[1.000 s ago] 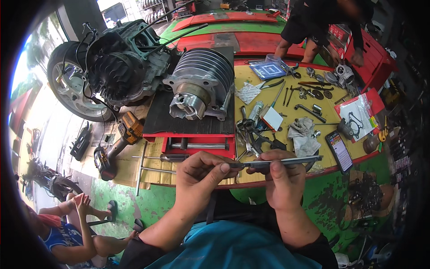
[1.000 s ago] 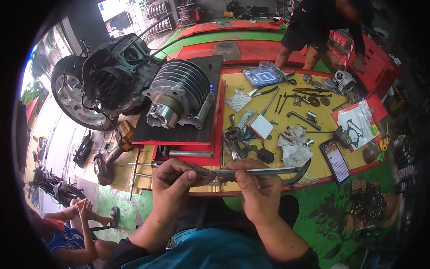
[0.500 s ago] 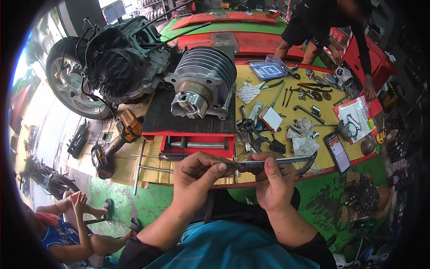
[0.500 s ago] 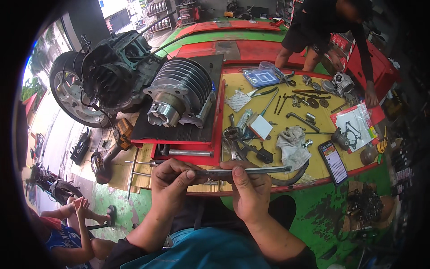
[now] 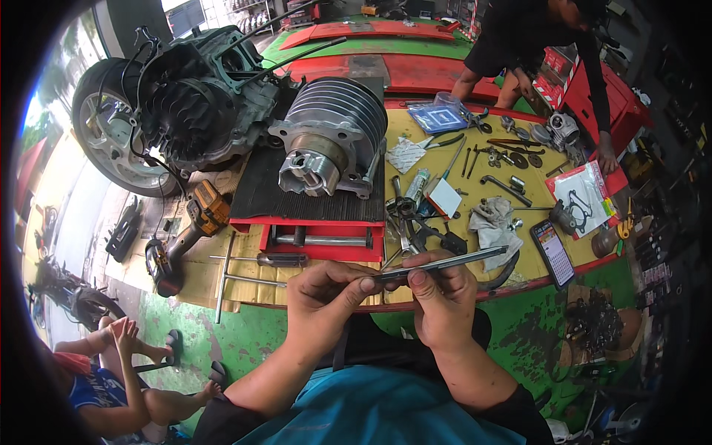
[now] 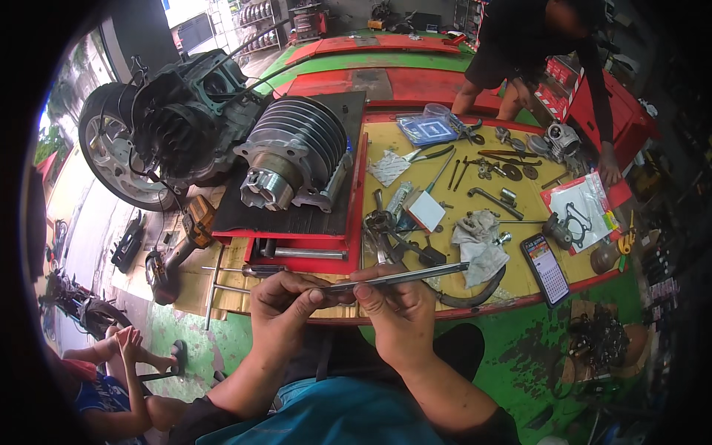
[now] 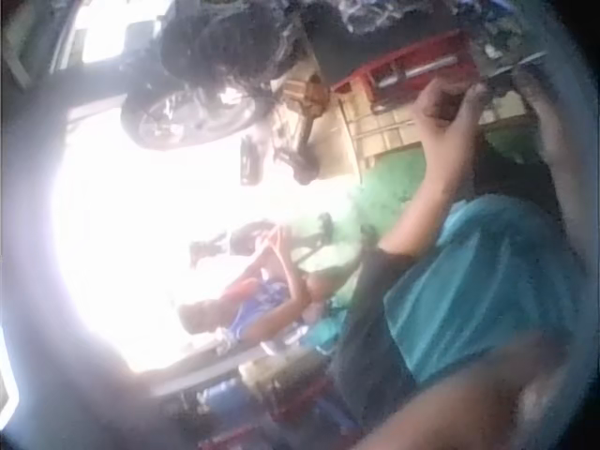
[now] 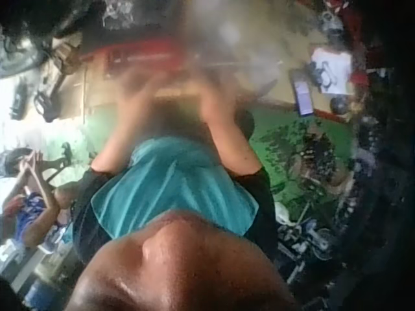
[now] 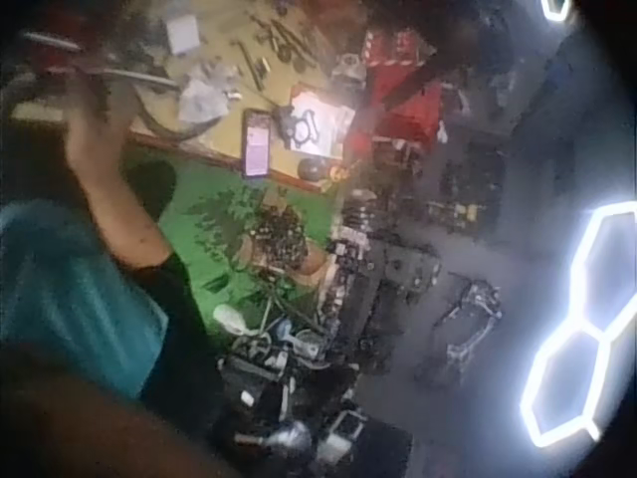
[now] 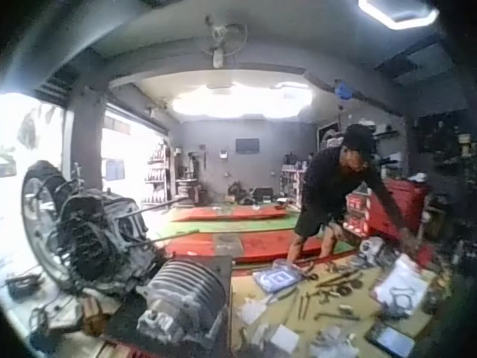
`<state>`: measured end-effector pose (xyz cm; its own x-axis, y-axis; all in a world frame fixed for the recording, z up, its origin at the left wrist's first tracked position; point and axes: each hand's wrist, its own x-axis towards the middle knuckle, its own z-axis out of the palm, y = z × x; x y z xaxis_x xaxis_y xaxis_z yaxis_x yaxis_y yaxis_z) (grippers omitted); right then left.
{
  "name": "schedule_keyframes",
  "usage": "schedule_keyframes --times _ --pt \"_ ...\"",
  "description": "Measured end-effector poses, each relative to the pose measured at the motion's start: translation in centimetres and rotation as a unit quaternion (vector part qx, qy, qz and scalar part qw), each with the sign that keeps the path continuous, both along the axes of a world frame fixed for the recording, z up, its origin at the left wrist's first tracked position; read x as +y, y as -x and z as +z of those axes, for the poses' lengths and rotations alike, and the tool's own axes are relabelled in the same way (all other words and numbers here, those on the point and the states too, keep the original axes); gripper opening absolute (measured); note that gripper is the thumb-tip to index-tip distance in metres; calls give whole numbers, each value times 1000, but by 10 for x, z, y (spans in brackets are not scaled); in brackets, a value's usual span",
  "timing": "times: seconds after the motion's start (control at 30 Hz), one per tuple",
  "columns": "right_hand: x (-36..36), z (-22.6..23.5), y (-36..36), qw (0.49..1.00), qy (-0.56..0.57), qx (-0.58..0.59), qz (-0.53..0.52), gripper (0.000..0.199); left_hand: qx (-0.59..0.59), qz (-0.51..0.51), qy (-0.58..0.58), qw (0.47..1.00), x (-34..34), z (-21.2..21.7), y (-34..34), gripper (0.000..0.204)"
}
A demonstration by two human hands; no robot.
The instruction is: The person handles a metallic cylinder head, inserting a small metal ring into a groove and rotating the part to check alignment. They then fit the cylinder head onto a larger engine block, use a wrench to tighten bolts, and wipe the assembly with a cloth.
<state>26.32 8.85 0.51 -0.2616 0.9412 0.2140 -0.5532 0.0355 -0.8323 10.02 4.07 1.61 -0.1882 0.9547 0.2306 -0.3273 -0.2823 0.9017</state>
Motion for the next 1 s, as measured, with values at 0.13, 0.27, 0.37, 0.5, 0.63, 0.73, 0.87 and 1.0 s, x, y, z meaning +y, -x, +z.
schedule_keyframes --times 0.13,0.27,0.37,0.5,0.63,0.73,0.87,1.0 --pt "0 1 -1 1000 13 5 26 27 8 4 10 1000 -1 -2 2 5" --pt "-2 8 2 1000 -21 -3 11 24 -5 -9 6 1000 0 4 3 7" --pt "-5 13 5 999 -54 -4 -10 21 16 -8 -7 1000 1 8 7 7" --pt "0 11 5 997 -74 -3 -18 20 70 4 -20 997 5 17 13 8" --pt "9 17 16 992 -125 1 -12 17 116 -12 -62 991 11 28 27 7" --pt "17 17 17 988 -154 -4 25 18 135 -11 -52 989 9 35 37 7" --pt "12 14 37 991 -85 99 27 21 146 1 -55 988 10 32 44 7" --pt "19 -4 43 988 -87 114 54 22 184 23 -47 982 11 29 49 8"
